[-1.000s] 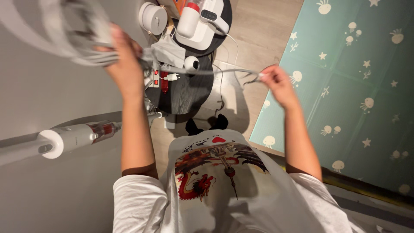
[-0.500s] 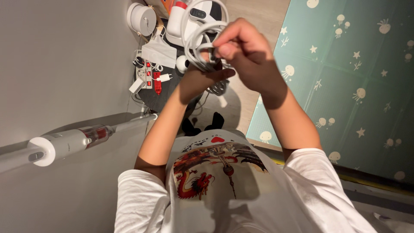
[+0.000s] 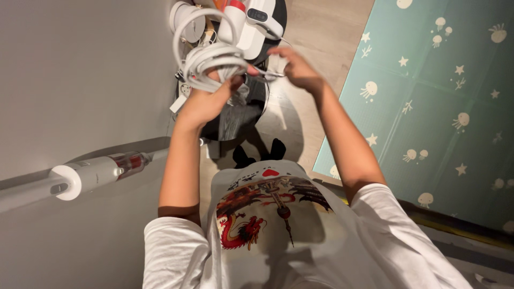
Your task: The person adjusts a mesh screen on a crib, then coils a white power cord on a small table. Finally, they use a cordless stick vacuum to clean the floor area around the crib and a play mat.
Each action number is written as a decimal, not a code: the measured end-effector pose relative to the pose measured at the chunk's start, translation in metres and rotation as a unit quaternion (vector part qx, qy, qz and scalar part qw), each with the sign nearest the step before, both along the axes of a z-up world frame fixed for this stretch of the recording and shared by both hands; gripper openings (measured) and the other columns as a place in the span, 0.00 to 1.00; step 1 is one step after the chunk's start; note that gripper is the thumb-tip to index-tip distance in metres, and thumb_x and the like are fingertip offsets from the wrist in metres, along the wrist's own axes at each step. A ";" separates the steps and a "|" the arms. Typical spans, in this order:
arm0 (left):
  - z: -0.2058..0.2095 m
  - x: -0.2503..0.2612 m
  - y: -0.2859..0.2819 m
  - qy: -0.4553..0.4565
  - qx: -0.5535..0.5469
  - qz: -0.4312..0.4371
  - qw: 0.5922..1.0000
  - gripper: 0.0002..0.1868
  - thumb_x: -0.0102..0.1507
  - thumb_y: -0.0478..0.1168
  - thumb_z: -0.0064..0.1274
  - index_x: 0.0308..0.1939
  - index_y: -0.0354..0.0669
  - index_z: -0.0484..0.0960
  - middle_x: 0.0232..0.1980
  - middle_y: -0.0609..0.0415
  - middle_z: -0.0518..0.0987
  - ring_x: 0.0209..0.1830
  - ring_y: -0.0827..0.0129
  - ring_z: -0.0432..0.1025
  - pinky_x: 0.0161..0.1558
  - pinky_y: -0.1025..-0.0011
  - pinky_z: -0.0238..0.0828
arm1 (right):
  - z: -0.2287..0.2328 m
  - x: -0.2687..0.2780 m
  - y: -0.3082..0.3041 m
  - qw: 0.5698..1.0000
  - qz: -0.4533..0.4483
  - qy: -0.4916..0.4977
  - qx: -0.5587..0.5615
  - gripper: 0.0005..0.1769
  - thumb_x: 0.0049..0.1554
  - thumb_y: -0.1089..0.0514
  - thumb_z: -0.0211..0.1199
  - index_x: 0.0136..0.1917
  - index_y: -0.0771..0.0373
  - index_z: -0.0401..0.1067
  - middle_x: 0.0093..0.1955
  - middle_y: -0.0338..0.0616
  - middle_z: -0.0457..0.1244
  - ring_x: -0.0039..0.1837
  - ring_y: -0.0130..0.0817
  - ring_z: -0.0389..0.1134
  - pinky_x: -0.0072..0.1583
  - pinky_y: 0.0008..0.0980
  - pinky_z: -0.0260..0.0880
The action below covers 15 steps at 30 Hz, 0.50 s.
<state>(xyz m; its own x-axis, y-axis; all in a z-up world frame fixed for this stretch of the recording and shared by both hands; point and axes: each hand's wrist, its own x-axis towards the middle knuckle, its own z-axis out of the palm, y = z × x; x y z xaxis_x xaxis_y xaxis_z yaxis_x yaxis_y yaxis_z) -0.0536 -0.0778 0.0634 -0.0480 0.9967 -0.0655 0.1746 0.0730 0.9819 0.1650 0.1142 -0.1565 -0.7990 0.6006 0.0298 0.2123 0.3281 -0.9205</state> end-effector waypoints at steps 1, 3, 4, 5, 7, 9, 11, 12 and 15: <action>0.005 -0.007 -0.006 0.010 0.056 -0.013 0.998 0.15 0.77 0.43 0.43 0.59 0.38 0.81 0.46 0.51 0.79 0.47 0.66 0.69 0.53 0.66 0.68 | -0.026 -0.009 -0.003 0.998 0.029 -0.023 0.046 0.45 0.43 0.79 0.43 0.71 0.56 0.68 0.73 0.50 0.59 0.75 0.46 0.57 0.74 0.43 0.58; 0.009 -0.014 -0.009 -0.004 0.110 -0.009 0.994 0.17 0.76 0.46 0.45 0.60 0.36 0.77 0.48 0.52 0.80 0.52 0.66 0.73 0.62 0.66 0.69 | -0.069 -0.024 -0.010 0.991 0.059 -0.060 0.103 0.40 0.45 0.76 0.52 0.70 0.57 0.69 0.72 0.54 0.58 0.75 0.52 0.54 0.74 0.48 0.53; 0.009 -0.018 -0.008 -0.028 0.108 0.009 0.994 0.19 0.75 0.48 0.46 0.59 0.35 0.75 0.48 0.52 0.81 0.53 0.66 0.74 0.64 0.65 0.67 | -0.086 -0.034 -0.020 0.989 0.059 -0.074 0.115 0.35 0.46 0.74 0.59 0.68 0.58 0.70 0.71 0.57 0.58 0.73 0.55 0.53 0.72 0.50 0.51; 0.007 -0.023 -0.009 -0.053 0.107 0.027 0.992 0.20 0.73 0.49 0.46 0.58 0.34 0.72 0.47 0.53 0.82 0.54 0.67 0.75 0.66 0.65 0.66 | -0.101 -0.041 -0.028 0.986 0.060 -0.089 0.127 0.31 0.48 0.71 0.66 0.65 0.59 0.72 0.70 0.59 0.57 0.72 0.58 0.52 0.70 0.52 0.50; 0.000 -0.037 -0.015 -0.084 0.122 0.075 0.986 0.19 0.74 0.49 0.46 0.57 0.35 0.68 0.37 0.53 0.79 0.50 0.65 0.78 0.68 0.66 0.67 | -0.122 -0.045 -0.037 0.986 0.055 -0.097 0.127 0.21 0.51 0.68 0.67 0.58 0.59 0.74 0.66 0.54 0.62 0.71 0.54 0.57 0.70 0.49 0.55; -0.013 -0.051 -0.022 -0.132 0.131 0.127 0.974 0.19 0.75 0.48 0.48 0.58 0.36 0.66 0.32 0.53 0.75 0.43 0.65 0.77 0.61 0.66 0.71 | -0.137 -0.042 -0.040 0.990 0.033 -0.078 0.111 0.14 0.55 0.66 0.67 0.55 0.60 0.74 0.62 0.52 0.64 0.68 0.52 0.61 0.69 0.46 0.60; -0.030 -0.066 -0.028 -0.196 0.138 0.179 0.954 0.19 0.77 0.46 0.51 0.60 0.35 0.66 0.33 0.53 0.70 0.33 0.67 0.71 0.46 0.65 0.75 | -0.138 -0.030 -0.029 0.996 -0.006 -0.029 0.083 0.12 0.59 0.63 0.66 0.56 0.62 0.71 0.58 0.52 0.64 0.63 0.51 0.65 0.66 0.42 0.64; -0.038 -0.073 -0.031 -0.201 0.130 0.185 0.953 0.18 0.76 0.46 0.51 0.59 0.35 0.66 0.32 0.54 0.69 0.32 0.68 0.70 0.42 0.66 0.74 | -0.132 -0.018 -0.026 0.996 -0.028 -0.055 0.071 0.08 0.62 0.62 0.65 0.55 0.61 0.72 0.57 0.52 0.65 0.61 0.50 0.66 0.65 0.42 0.66; -0.063 -0.086 -0.032 -0.216 0.095 0.198 0.951 0.18 0.75 0.44 0.52 0.59 0.36 0.67 0.29 0.57 0.67 0.27 0.71 0.67 0.32 0.69 0.71 | -0.095 0.009 -0.013 0.996 -0.091 -0.005 0.024 0.09 0.65 0.67 0.56 0.57 0.61 0.73 0.57 0.50 0.65 0.60 0.47 0.68 0.65 0.38 0.69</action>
<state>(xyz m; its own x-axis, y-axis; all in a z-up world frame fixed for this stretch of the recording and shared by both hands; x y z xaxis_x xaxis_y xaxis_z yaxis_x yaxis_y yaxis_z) -0.1400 -0.1095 0.0001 -0.4321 0.9017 0.0154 -0.2518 -0.1370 0.9580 0.1743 0.1009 -0.2515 -0.6772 0.7338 0.0542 0.2816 0.3265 -0.9023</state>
